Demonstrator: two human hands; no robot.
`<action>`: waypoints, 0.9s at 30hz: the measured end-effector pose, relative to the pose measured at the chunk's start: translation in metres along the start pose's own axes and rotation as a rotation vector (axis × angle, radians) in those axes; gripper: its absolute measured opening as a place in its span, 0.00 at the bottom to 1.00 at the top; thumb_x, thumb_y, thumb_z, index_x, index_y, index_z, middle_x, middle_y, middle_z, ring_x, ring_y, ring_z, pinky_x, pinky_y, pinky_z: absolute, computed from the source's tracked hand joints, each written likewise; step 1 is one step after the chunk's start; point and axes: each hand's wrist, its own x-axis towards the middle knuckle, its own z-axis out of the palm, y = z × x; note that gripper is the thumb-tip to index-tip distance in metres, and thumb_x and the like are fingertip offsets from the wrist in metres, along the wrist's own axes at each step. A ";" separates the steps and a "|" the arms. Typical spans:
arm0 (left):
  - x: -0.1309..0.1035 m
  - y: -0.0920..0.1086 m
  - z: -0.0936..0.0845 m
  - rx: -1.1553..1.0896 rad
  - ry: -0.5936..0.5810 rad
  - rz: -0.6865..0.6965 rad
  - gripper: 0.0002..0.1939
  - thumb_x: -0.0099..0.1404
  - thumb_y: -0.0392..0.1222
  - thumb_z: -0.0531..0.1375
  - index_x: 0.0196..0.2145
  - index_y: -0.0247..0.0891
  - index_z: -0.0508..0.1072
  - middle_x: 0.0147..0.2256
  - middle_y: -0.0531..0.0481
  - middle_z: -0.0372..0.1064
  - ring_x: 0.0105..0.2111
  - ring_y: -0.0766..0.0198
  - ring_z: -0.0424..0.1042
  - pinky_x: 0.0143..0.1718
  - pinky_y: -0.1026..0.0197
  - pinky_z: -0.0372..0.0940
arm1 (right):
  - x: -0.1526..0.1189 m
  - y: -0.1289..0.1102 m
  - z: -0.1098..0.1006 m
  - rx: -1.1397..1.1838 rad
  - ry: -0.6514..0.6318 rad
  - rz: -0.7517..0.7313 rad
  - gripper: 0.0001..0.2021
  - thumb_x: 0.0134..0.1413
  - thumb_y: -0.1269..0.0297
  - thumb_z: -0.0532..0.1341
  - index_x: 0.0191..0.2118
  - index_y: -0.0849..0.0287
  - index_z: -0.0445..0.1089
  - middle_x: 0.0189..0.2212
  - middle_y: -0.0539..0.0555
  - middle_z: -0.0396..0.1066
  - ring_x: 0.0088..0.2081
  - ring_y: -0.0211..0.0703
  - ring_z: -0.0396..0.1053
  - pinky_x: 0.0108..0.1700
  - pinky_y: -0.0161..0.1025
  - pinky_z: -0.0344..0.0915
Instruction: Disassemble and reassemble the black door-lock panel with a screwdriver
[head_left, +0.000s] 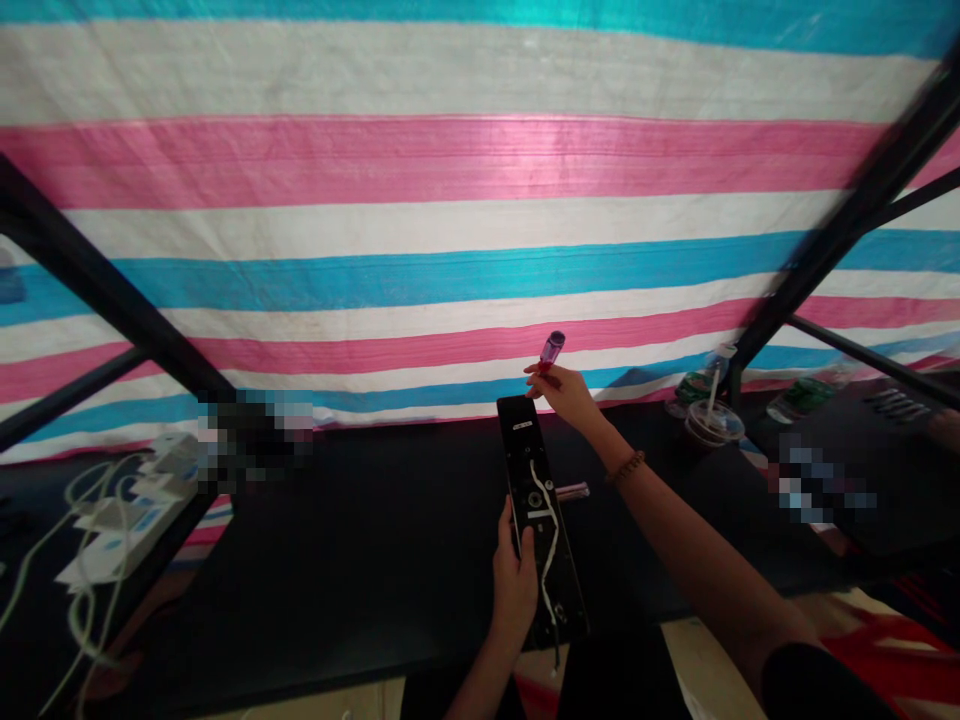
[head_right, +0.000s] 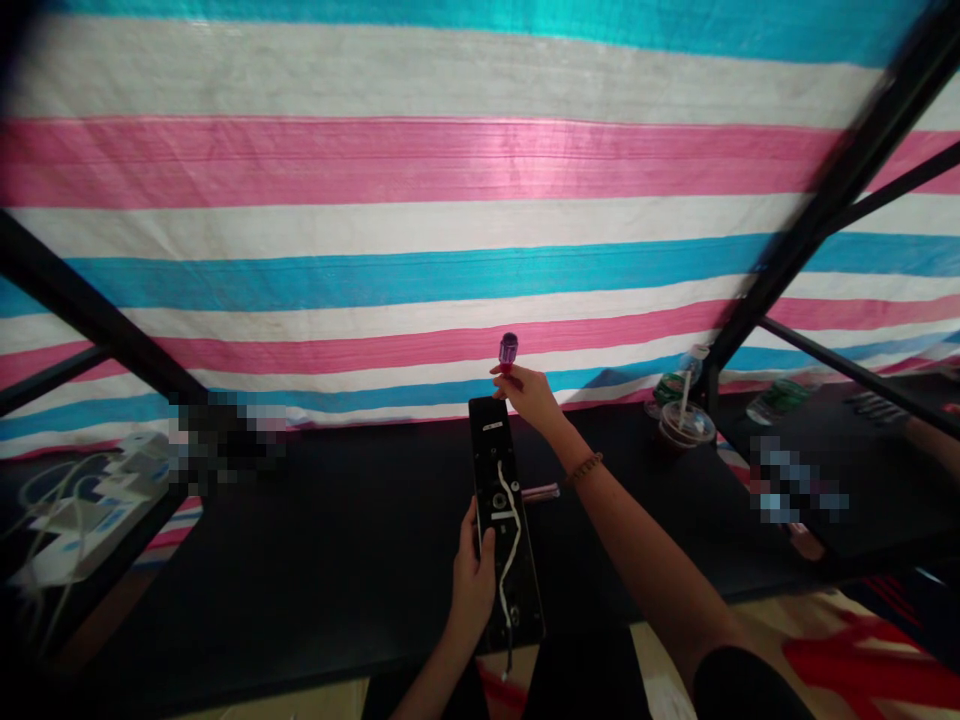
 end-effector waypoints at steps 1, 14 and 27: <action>0.000 0.000 0.000 0.000 -0.002 -0.007 0.31 0.68 0.56 0.58 0.64 0.40 0.63 0.62 0.39 0.67 0.61 0.53 0.68 0.63 0.53 0.60 | -0.001 0.000 -0.001 0.009 -0.013 0.010 0.09 0.59 0.59 0.61 0.41 0.57 0.74 0.26 0.52 0.78 0.32 0.47 0.80 0.39 0.42 0.77; -0.001 0.002 0.000 0.011 -0.014 0.005 0.30 0.70 0.53 0.57 0.65 0.39 0.61 0.63 0.38 0.66 0.63 0.53 0.66 0.64 0.52 0.58 | 0.004 0.000 -0.001 -0.008 0.001 -0.007 0.07 0.57 0.60 0.62 0.39 0.57 0.72 0.31 0.52 0.78 0.30 0.45 0.80 0.35 0.38 0.76; 0.003 -0.012 0.000 0.090 -0.029 0.055 0.30 0.73 0.53 0.52 0.67 0.37 0.57 0.62 0.38 0.67 0.62 0.55 0.68 0.61 0.53 0.63 | 0.006 -0.001 0.006 0.106 0.054 -0.013 0.12 0.54 0.54 0.63 0.41 0.55 0.72 0.31 0.50 0.76 0.29 0.44 0.79 0.35 0.40 0.78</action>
